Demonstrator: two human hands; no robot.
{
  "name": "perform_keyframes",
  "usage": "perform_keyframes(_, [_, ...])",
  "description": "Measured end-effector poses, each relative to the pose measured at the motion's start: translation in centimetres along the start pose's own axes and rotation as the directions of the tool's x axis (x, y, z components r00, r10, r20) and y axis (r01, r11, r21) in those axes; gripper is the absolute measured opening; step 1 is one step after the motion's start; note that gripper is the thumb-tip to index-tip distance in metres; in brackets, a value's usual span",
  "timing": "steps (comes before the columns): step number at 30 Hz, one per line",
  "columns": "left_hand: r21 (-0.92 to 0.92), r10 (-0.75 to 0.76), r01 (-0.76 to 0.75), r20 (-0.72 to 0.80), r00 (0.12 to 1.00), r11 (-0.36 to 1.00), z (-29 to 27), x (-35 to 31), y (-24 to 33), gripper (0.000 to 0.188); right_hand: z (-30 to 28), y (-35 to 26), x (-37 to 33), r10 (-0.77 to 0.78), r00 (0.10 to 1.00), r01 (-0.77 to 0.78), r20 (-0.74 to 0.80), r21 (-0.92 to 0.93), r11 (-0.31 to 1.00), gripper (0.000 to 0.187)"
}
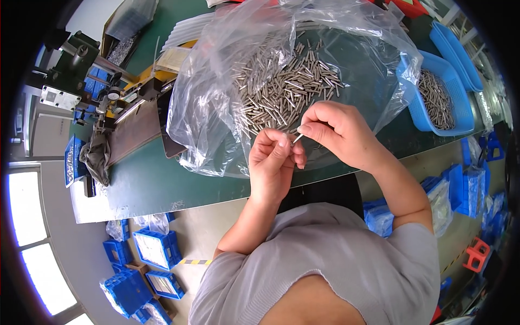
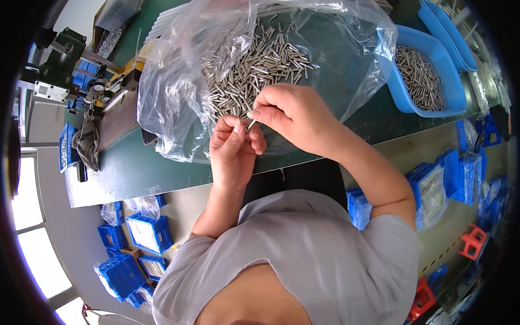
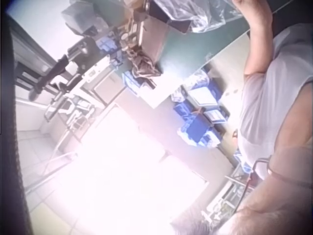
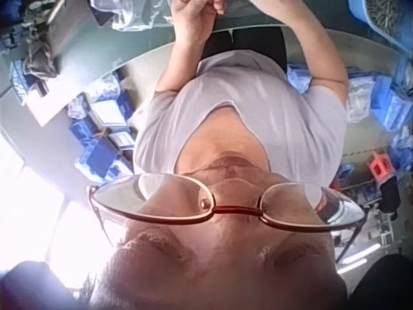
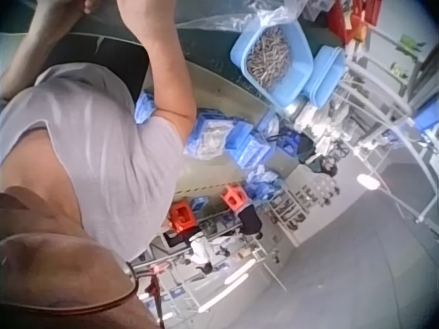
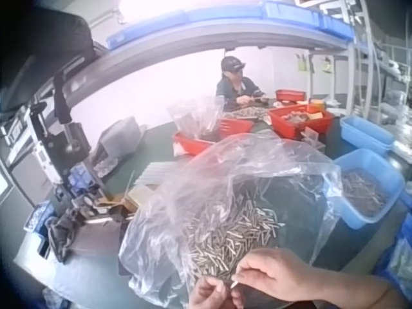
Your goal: Inspecting and sorting small metal pins from a large plastic bag on a manufacturing workbench.
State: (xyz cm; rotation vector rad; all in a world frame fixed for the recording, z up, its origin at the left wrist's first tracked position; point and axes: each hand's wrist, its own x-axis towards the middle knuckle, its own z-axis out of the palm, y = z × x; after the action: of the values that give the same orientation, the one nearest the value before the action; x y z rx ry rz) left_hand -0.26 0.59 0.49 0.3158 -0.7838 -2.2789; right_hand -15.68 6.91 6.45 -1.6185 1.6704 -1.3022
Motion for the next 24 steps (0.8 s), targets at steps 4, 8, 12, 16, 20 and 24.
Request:
perform_keyframes(4, [0.053, 0.004, -0.003, -0.019, 1.000, 0.999, 0.2, 0.0, -0.1, 0.008, 0.3, 0.3, 0.0, -0.049, 0.998, 0.048, -0.031, -0.051, 0.998, 0.011])
perform_keyframes(8, [0.013, 0.003, -0.003, 0.029, 1.000, 1.000, -0.1, 0.1, -0.1, 0.007, 0.3, 0.0, -0.1, -0.035, 0.999, 0.034, -0.023, -0.025, 0.999, 0.011])
perform_keyframes(12, [-0.003, 0.021, -0.021, 0.010, 1.000, 1.000, -0.1, 0.0, -0.1, 0.007, 0.4, -0.1, -0.2, -0.070, 0.997, 0.069, -0.022, -0.035, 0.997, 0.010])
perform_keyframes(16, [-0.013, 0.015, -0.015, 0.016, 1.000, 1.000, -0.2, 0.0, -0.1, 0.007, 0.5, 0.0, -0.2, -0.095, 0.995, 0.094, -0.037, -0.035, 0.995, 0.011])
perform_keyframes(20, [0.066, -0.014, 0.012, 0.026, 1.000, 0.998, -0.1, 0.0, 0.0, 0.008, 1.1, 0.6, -0.1, -0.038, 0.999, 0.039, 0.027, -0.023, 0.999, 0.011])
perform_keyframes(24, [0.006, 0.009, -0.009, 0.027, 1.000, 1.000, 0.0, 0.1, 0.0, 0.008, 1.6, 0.5, -0.6, -0.024, 1.000, 0.023, 0.013, 0.030, 0.999, 0.012])
